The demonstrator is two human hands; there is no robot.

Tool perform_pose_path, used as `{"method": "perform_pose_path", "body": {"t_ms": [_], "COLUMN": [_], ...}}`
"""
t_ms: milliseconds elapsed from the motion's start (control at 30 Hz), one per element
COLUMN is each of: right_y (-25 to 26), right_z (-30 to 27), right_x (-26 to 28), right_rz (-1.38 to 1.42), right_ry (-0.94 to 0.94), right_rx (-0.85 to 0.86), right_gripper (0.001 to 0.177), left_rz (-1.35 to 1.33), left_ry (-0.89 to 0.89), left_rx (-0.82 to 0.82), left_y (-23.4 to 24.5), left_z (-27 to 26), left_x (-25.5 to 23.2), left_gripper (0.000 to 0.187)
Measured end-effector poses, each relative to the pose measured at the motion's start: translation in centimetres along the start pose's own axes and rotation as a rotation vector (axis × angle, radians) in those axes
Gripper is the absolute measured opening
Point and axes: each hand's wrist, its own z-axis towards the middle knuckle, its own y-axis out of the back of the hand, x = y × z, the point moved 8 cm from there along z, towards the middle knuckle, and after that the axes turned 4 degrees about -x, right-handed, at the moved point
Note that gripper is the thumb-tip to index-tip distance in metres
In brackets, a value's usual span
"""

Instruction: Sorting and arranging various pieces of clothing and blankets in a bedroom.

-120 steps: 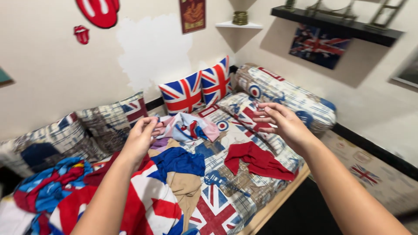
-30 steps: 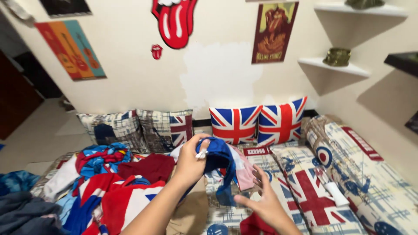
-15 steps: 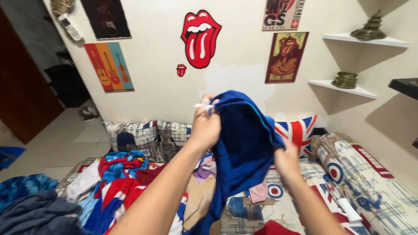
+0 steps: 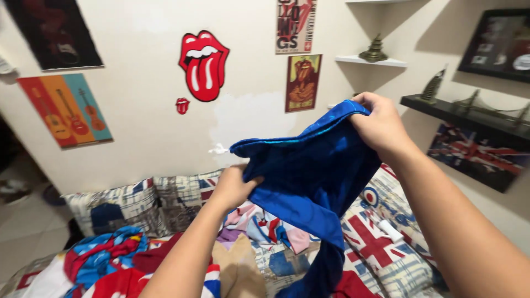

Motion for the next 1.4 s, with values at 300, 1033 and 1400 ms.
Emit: {"method": "perform_pose_path", "body": {"t_ms": [300, 1033, 1400], "right_y": [3.6, -9.2, -3.0], "right_z": [-2.6, -3.5, 4.2], "right_x": [-5.4, -4.1, -4.9], "right_rz": [-0.205, -0.130, -0.177], "right_ry": [-0.179, 0.287, 0.296], "right_rx": [-0.087, 0.192, 0.028], "right_gripper": [0.022, 0.022, 0.022], "left_rz": [-0.675, -0.165, -0.190], "left_ry": [0.623, 0.181, 0.258], "left_rx": [0.210, 0.251, 0.463], "left_y": [-5.2, -4.2, -1.7], "left_z": [-3.9, -0.8, -3.8], "left_x": [8.3, -0.9, -8.0], "left_gripper": [0.025, 0.043, 0.033]}}
